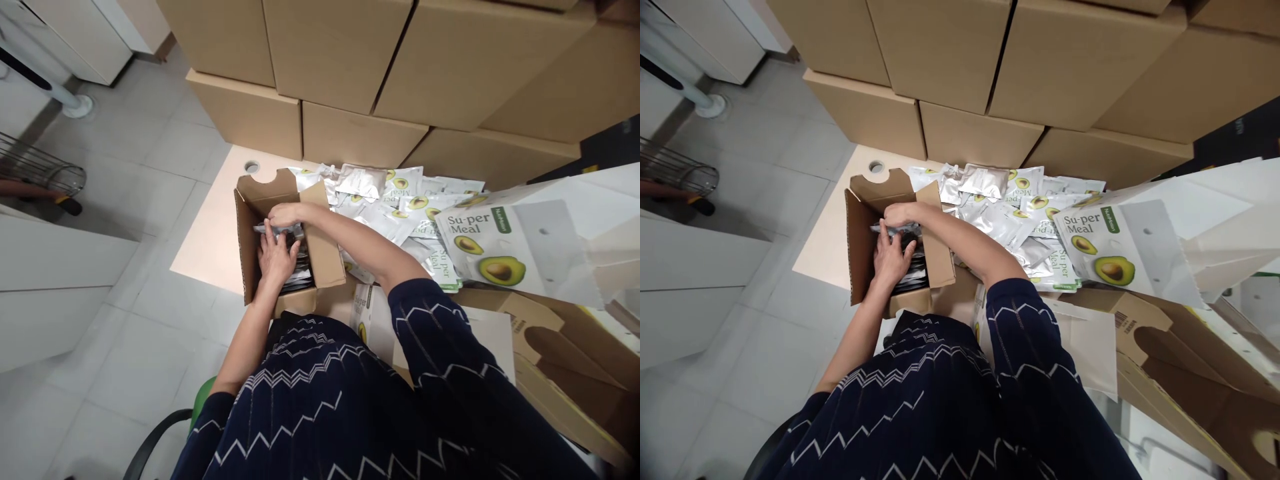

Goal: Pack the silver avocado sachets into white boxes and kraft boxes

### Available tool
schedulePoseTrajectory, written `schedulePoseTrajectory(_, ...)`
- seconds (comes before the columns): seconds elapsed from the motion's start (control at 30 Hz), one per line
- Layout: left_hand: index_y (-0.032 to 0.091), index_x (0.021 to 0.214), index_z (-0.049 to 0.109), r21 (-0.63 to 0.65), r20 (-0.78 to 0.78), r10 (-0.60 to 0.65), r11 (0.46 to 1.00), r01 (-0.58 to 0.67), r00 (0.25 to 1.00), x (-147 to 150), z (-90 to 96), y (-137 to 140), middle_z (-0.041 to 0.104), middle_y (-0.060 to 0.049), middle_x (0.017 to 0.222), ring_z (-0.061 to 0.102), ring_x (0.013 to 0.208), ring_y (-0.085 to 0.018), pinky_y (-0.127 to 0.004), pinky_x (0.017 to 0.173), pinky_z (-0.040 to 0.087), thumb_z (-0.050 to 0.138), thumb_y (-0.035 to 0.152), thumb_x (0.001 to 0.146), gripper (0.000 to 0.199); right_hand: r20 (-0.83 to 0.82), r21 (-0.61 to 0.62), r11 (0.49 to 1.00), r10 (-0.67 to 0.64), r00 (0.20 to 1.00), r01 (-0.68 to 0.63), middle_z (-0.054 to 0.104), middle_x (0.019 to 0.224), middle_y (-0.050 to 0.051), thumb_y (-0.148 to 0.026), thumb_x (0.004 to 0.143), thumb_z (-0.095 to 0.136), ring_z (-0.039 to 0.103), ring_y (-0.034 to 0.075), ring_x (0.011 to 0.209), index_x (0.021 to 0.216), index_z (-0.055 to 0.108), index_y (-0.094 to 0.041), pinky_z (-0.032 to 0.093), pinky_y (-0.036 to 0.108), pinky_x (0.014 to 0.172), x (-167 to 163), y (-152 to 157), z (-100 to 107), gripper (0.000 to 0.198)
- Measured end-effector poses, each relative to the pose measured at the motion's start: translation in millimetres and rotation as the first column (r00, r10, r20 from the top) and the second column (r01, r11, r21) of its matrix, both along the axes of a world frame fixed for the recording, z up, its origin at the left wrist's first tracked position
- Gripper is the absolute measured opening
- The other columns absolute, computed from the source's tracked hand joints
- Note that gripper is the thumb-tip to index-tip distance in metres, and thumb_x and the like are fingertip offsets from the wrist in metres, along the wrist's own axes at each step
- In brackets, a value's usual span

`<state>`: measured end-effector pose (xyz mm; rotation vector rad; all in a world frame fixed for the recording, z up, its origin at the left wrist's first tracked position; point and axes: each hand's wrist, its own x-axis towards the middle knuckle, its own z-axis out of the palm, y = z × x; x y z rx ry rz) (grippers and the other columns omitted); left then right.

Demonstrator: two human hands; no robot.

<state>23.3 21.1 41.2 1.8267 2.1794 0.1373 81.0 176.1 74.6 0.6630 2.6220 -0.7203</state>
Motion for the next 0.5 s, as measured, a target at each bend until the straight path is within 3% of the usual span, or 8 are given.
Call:
schedulePoseTrajectory(0.13,0.017,0.145,0.048,-0.002,0.005,0.001,1.000,-0.001,1.000,0,-1.5,0,0.001,-0.016,0.170,0.025,0.151,-0.040,-0.058,0.112,0.040,0.043,0.051,0.098,0.059,-0.058,0.016,0.999,-0.038,0.998,0.039,0.072,0.120,0.020,-0.018,0.094,0.043,0.069,0.025,0.105,0.113,0.074,-0.004,0.049,0.028,0.084,7,3,4,0.039)
schedulePoseTrajectory(0.2,0.017,0.146,0.047,-0.006,0.010,0.007,1.000,-0.007,1.000,0,-2.1,-1,0.001,-0.016,0.170,0.024,0.151,-0.041,-0.058,0.113,0.040,0.043,0.051,0.098,0.060,-0.179,0.007,0.994,-0.107,0.978,0.110,0.071,0.123,0.017,-0.017,0.091,0.047,0.068,0.025,0.108,0.117,0.073,-0.008,0.050,0.030,0.089,16,3,14,0.038)
schedulePoseTrajectory(0.27,0.017,0.147,0.047,-0.005,0.015,0.011,1.000,-0.011,1.000,0,-2.6,-1,0.001,-0.016,0.170,0.024,0.151,-0.041,-0.058,0.113,0.040,0.043,0.051,0.098,0.060,-0.364,-0.066,0.980,-0.199,0.910,0.188,0.072,0.121,0.014,-0.017,0.090,0.051,0.068,0.022,0.107,0.116,0.073,-0.011,0.049,0.030,0.092,30,2,27,0.035)
schedulePoseTrajectory(0.33,0.017,0.147,0.047,-0.007,0.018,0.013,1.000,-0.013,1.000,0,-3.1,-1,0.002,-0.016,0.170,0.024,0.151,-0.041,-0.058,0.113,0.040,0.043,0.051,0.098,0.060,-0.518,-0.203,0.936,-0.352,0.780,0.287,0.075,0.108,0.010,-0.020,0.091,0.052,0.070,0.017,0.093,0.111,0.073,-0.013,0.052,0.028,0.086,49,1,36,0.030)
schedulePoseTrajectory(0.4,0.016,0.147,0.048,-0.012,0.021,0.015,1.000,-0.015,1.000,0,-3.6,-1,0.001,-0.017,0.170,0.025,0.151,-0.041,-0.059,0.113,0.040,0.044,0.051,0.098,0.060,-0.592,-0.353,0.829,-0.557,0.583,0.434,0.075,0.091,0.006,-0.027,0.095,0.049,0.067,0.012,0.074,0.104,0.072,-0.014,0.054,0.024,0.073,75,5,35,0.028)
schedulePoseTrajectory(0.43,0.016,0.147,0.048,-0.015,0.023,0.015,1.000,-0.015,1.000,0,-3.8,-1,0.001,-0.018,0.170,0.025,0.150,-0.042,-0.060,0.113,0.040,0.044,0.051,0.098,0.060,-0.605,-0.417,0.747,-0.653,0.456,0.518,0.073,0.083,0.005,-0.032,0.097,0.047,0.065,0.010,0.067,0.102,0.071,-0.014,0.054,0.022,0.066,91,10,29,0.030)
schedulePoseTrajectory(0.5,0.016,0.146,0.048,-0.016,0.025,0.014,1.000,-0.014,1.000,0,-4.0,-2,0.000,-0.018,0.169,0.027,0.150,-0.043,-0.060,0.112,0.040,0.046,0.051,0.097,0.060,-0.595,-0.507,0.534,-0.785,0.173,0.676,0.068,0.074,0.002,-0.038,0.098,0.044,0.061,0.009,0.060,0.100,0.068,-0.015,0.052,0.020,0.059,129,26,7,0.033)
